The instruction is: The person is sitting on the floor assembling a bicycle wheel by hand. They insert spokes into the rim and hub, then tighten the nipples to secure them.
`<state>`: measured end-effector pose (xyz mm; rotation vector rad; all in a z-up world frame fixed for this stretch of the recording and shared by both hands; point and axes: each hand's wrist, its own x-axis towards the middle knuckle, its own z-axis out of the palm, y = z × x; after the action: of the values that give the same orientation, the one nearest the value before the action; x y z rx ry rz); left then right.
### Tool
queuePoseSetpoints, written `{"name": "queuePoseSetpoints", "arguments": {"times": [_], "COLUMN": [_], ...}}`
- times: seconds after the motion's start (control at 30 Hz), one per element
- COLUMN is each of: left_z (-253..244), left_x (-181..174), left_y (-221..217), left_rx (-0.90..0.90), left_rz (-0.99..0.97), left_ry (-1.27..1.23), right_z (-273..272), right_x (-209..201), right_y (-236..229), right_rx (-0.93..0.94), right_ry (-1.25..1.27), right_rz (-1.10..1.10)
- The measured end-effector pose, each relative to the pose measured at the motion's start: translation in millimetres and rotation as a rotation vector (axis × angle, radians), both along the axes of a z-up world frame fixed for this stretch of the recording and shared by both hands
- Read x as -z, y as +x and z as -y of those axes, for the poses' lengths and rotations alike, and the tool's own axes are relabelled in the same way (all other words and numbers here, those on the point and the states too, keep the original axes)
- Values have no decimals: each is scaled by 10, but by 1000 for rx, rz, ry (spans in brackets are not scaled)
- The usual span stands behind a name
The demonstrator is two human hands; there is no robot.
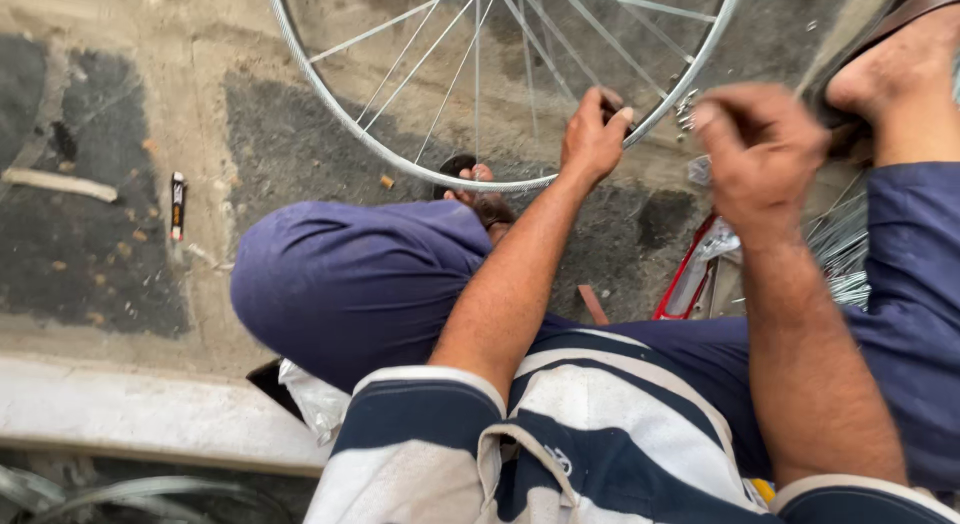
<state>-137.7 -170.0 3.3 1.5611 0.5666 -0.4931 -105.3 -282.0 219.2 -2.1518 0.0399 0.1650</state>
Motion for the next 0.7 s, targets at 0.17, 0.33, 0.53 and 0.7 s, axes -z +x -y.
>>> {"name": "queuePoseSetpoints", "arguments": {"times": [0.17, 0.33, 0.53, 0.7], "left_z": [-12, -13, -36, -33], "left_x": [53, 39, -33, -13], "left_y": [-32, -28, 22, -2], "left_rx": [11, 13, 8, 19], "left_rz": [1, -28, -29, -52], "left_ry": [26, -4, 2, -28], "right_z": [-393, -321, -310, -397], "right_x": [-4, -5, 64, 158], "right_y": [-183, -95, -137, -45], "right_rx": [-294, 76, -288, 67], "right_ry": [337, 16, 435, -147], "right_rz": [-636, 144, -667, 302]}}
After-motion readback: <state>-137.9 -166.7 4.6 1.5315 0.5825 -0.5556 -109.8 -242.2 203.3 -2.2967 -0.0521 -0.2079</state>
